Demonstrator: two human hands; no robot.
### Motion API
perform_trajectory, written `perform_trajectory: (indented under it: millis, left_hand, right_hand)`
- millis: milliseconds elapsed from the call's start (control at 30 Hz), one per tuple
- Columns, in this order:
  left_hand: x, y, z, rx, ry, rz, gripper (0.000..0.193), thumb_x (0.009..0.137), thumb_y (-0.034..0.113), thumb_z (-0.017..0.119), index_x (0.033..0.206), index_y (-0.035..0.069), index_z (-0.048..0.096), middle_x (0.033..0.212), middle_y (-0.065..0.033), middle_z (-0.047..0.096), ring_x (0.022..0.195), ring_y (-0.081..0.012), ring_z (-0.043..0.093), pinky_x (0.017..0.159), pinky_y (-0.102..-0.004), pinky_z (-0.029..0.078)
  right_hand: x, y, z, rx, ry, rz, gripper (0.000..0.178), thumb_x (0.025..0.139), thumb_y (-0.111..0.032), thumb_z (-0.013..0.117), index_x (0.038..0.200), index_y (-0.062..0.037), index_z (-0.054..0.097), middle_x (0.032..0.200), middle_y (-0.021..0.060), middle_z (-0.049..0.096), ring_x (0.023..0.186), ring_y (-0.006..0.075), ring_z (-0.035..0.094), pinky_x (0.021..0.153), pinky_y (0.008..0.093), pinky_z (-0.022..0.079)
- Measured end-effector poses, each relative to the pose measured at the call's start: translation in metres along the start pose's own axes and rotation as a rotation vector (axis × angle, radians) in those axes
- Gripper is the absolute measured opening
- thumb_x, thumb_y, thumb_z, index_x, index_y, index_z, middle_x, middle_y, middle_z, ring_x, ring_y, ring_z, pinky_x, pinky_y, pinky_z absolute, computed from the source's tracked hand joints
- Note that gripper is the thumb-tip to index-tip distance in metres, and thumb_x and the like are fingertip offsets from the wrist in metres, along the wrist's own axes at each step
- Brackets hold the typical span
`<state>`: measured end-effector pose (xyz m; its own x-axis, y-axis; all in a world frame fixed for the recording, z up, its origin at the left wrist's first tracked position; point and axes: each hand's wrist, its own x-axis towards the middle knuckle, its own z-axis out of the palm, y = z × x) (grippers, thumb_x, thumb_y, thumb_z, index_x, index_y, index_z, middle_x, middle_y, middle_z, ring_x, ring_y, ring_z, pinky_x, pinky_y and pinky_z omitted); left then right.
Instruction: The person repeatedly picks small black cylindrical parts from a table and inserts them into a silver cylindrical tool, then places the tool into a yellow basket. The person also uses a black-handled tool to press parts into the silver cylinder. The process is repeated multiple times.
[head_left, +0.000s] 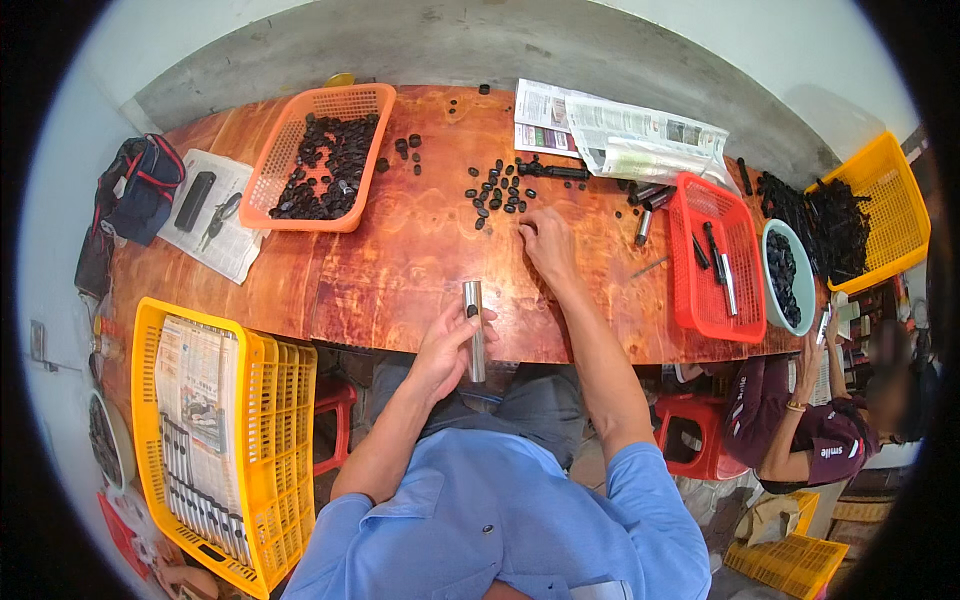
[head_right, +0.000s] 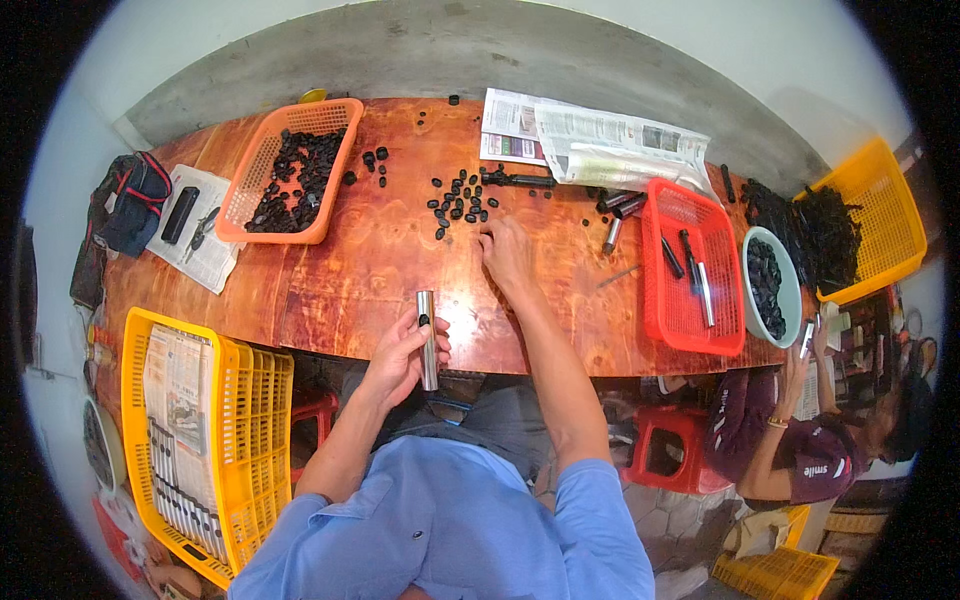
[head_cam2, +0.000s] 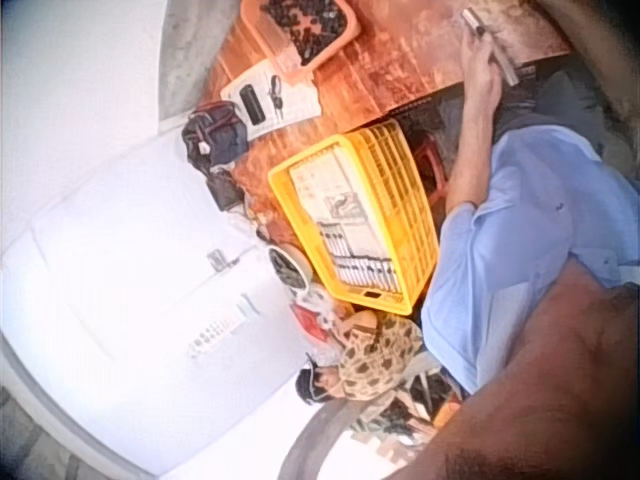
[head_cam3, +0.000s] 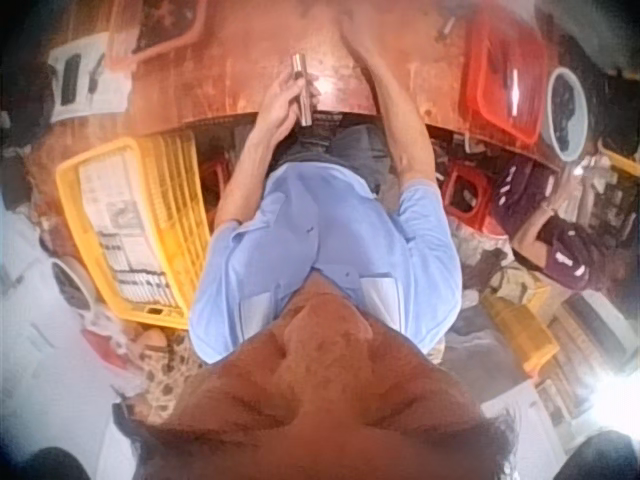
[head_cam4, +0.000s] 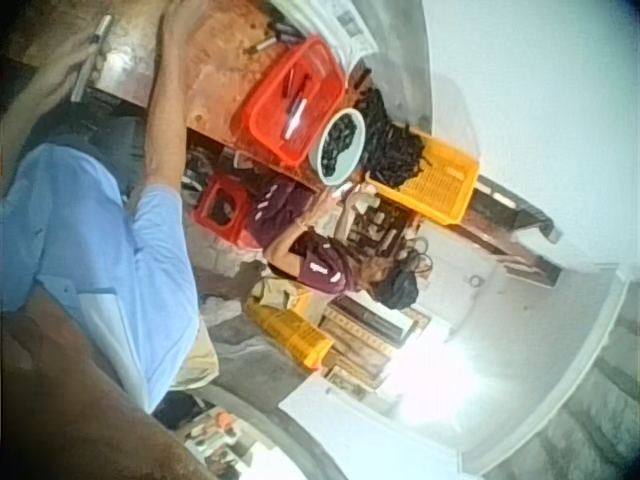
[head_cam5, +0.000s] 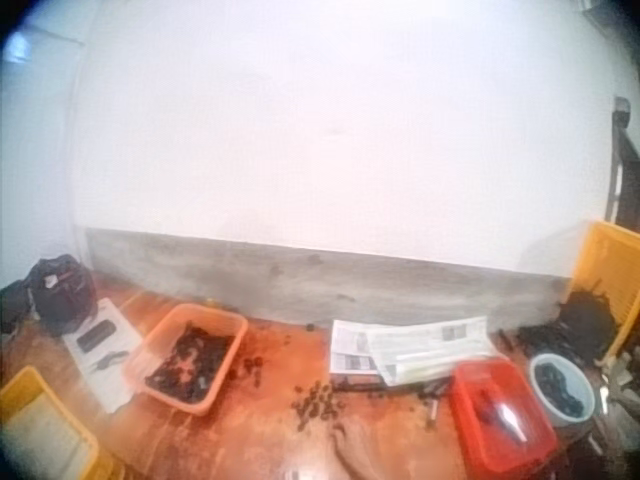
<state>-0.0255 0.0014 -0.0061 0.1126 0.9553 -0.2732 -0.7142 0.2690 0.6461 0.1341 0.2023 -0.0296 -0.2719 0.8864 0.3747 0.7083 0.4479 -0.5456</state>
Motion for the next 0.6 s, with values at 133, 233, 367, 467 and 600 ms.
perform_trajectory:
  millis: [133, 233, 367, 467, 600]
  left_hand:
    - [0.007, -0.005, -0.014, 0.014, 0.053, 0.002, 0.029, 0.100, 0.014, 0.057, 0.126, 0.005, 0.048, 0.109, -0.0099, 0.061, 0.087, -0.0185, 0.064, 0.076, -0.0351, 0.056]
    - [0.007, -0.005, -0.013, 0.012, 0.073, 0.009, 0.026, 0.100, 0.016, 0.055, 0.121, 0.004, 0.049, 0.103, -0.0103, 0.062, 0.084, -0.0191, 0.065, 0.075, -0.0347, 0.056]
    - [0.007, -0.010, -0.018, -0.035, 0.036, 0.017, 0.028, 0.100, 0.012, 0.056, 0.125, 0.004, 0.048, 0.108, -0.0100, 0.061, 0.088, -0.0181, 0.064, 0.077, -0.0349, 0.055]
    - [0.008, -0.010, -0.017, -0.028, 0.025, 0.001, 0.027, 0.100, 0.013, 0.056, 0.125, 0.004, 0.047, 0.108, -0.0098, 0.061, 0.088, -0.0182, 0.064, 0.077, -0.0350, 0.055]
    - [0.011, -0.011, -0.019, 0.007, 0.027, 0.034, 0.029, 0.100, 0.013, 0.056, 0.125, 0.004, 0.047, 0.108, -0.0099, 0.061, 0.088, -0.0184, 0.064, 0.078, -0.0351, 0.055]
  right_hand:
    - [0.003, 0.011, 0.003, -0.074, 0.051, 0.017, 0.012, 0.085, -0.009, 0.066, 0.094, -0.0014, 0.070, 0.096, 0.0177, 0.066, 0.095, 0.0357, 0.063, 0.083, 0.0442, 0.050]
    - [0.002, 0.021, -0.016, -0.187, 0.082, 0.034, 0.010, 0.085, -0.006, 0.065, 0.092, 0.0005, 0.069, 0.094, 0.0178, 0.065, 0.095, 0.0364, 0.063, 0.084, 0.0446, 0.050]
    - [0.005, 0.041, -0.043, -0.370, 0.315, -0.022, 0.012, 0.084, -0.004, 0.065, 0.093, 0.0031, 0.067, 0.094, 0.0191, 0.065, 0.094, 0.0373, 0.063, 0.084, 0.0446, 0.051]
    - [0.012, 0.047, -0.037, -0.173, 0.225, -0.026, 0.016, 0.085, -0.006, 0.066, 0.099, 0.0022, 0.068, 0.098, 0.0202, 0.065, 0.094, 0.0354, 0.064, 0.083, 0.0434, 0.052]
    - [0.020, 0.010, -0.011, 0.064, -0.028, 0.076, 0.022, 0.089, -0.013, 0.068, 0.107, -0.0006, 0.069, 0.107, 0.0161, 0.066, 0.096, 0.0289, 0.067, 0.083, 0.0411, 0.052]
